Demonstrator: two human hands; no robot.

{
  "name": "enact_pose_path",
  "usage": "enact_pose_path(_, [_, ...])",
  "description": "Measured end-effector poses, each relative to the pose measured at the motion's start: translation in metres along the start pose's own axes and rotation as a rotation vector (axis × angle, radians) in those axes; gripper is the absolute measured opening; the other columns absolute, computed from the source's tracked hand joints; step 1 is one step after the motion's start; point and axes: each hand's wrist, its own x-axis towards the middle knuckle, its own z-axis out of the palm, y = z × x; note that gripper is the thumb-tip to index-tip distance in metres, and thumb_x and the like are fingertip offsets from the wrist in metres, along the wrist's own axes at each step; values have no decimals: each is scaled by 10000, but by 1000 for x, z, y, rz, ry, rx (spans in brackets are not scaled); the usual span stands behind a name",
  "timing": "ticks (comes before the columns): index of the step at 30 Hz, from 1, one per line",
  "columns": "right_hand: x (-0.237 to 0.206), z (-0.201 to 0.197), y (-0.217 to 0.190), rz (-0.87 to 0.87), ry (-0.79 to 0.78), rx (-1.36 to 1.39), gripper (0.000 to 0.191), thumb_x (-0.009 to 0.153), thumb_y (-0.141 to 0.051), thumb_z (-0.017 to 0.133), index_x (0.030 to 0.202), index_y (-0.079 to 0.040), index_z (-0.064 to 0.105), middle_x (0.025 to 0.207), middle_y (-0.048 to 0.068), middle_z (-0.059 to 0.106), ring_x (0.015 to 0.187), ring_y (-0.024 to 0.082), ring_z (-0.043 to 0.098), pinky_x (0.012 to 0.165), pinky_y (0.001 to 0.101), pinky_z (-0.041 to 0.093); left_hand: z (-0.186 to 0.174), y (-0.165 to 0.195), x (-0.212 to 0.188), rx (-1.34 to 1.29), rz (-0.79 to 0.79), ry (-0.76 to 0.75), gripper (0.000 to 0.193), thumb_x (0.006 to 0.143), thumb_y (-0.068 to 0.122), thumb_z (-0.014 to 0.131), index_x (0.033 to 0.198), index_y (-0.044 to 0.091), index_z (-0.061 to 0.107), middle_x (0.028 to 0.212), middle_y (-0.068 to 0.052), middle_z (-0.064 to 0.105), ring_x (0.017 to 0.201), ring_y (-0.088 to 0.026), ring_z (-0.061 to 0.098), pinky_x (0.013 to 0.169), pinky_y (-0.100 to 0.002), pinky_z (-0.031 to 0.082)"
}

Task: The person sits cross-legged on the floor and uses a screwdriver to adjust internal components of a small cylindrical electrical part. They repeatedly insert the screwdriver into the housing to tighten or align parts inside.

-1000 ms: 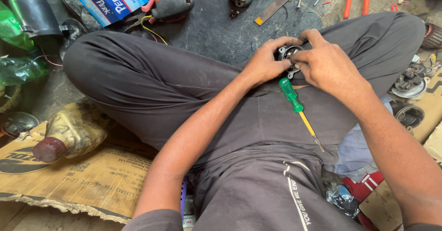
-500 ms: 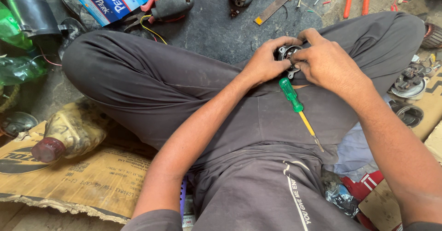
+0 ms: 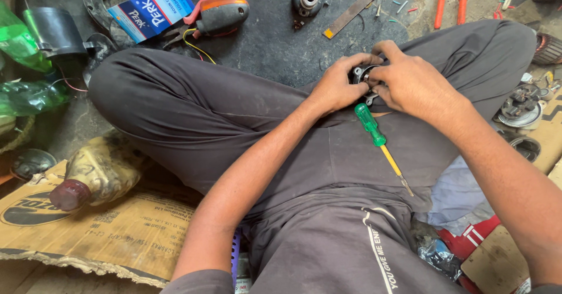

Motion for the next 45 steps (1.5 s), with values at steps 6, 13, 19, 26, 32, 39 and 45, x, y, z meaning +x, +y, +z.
enact_pose_path(6, [-12, 12, -8, -67, 104, -160, 149, 834, -74, 680, 956, 4, 715, 1362, 196, 533, 965, 368, 684, 788, 465, 583, 2, -8, -1, -24, -63, 6, 527, 759, 59, 692, 1283, 68, 642, 1125, -118, 760, 1035, -201, 738, 932, -328, 573])
enact_pose_path(13, [-17, 19, -11, -86, 95, -326, 220, 797, -70, 668, 994, 28, 689, 1484, 220, 488, 974, 326, 689, 741, 400, 600, 5, -15, 1, -3, -20, 41, 493, 791, 76, 717, 1275, 38, 635, 1135, -119, 758, 1060, -197, 727, 939, -319, 557])
enact_pose_path(19, [-23, 13, 1, -131, 163, -56, 209, 836, -91, 715, 1022, 5, 726, 1474, 207, 528, 1008, 364, 674, 824, 445, 575, 6, -18, 1, -60, -32, -2, 514, 769, 40, 686, 1281, 46, 646, 1149, -112, 758, 1074, -201, 717, 969, -320, 554])
enact_pose_path(26, [-12, 0, 21, -188, 97, 152, 189, 821, -102, 738, 1001, -43, 740, 1380, 163, 575, 1042, 392, 685, 869, 462, 567, 6, -13, 2, -90, -46, -31, 511, 782, 16, 685, 1290, 56, 654, 1199, -102, 751, 1101, -185, 727, 984, -317, 566])
enact_pose_path(32, [-6, 1, 14, -124, -8, -2, 193, 849, -98, 717, 1032, -44, 748, 1451, 180, 529, 896, 404, 689, 797, 483, 570, 4, -10, 2, -85, -46, -30, 525, 773, 20, 679, 1295, 54, 644, 1181, -110, 750, 1093, -195, 733, 976, -321, 573])
enact_pose_path(39, [-11, 2, 4, -181, 81, -77, 228, 818, -99, 707, 1034, -29, 731, 1459, 188, 522, 945, 381, 704, 791, 470, 576, 3, -8, 0, 4, -141, -7, 514, 770, 51, 695, 1282, 64, 644, 1110, -116, 760, 1029, -205, 740, 928, -328, 580])
enact_pose_path(45, [-39, -28, -22, 59, 278, 82, 261, 913, -143, 692, 1147, -30, 701, 1248, 165, 627, 995, 377, 691, 843, 447, 566, 2, -7, 3, -72, -14, -12, 510, 771, 25, 668, 1278, 80, 661, 1177, -103, 757, 1096, -201, 721, 993, -331, 557])
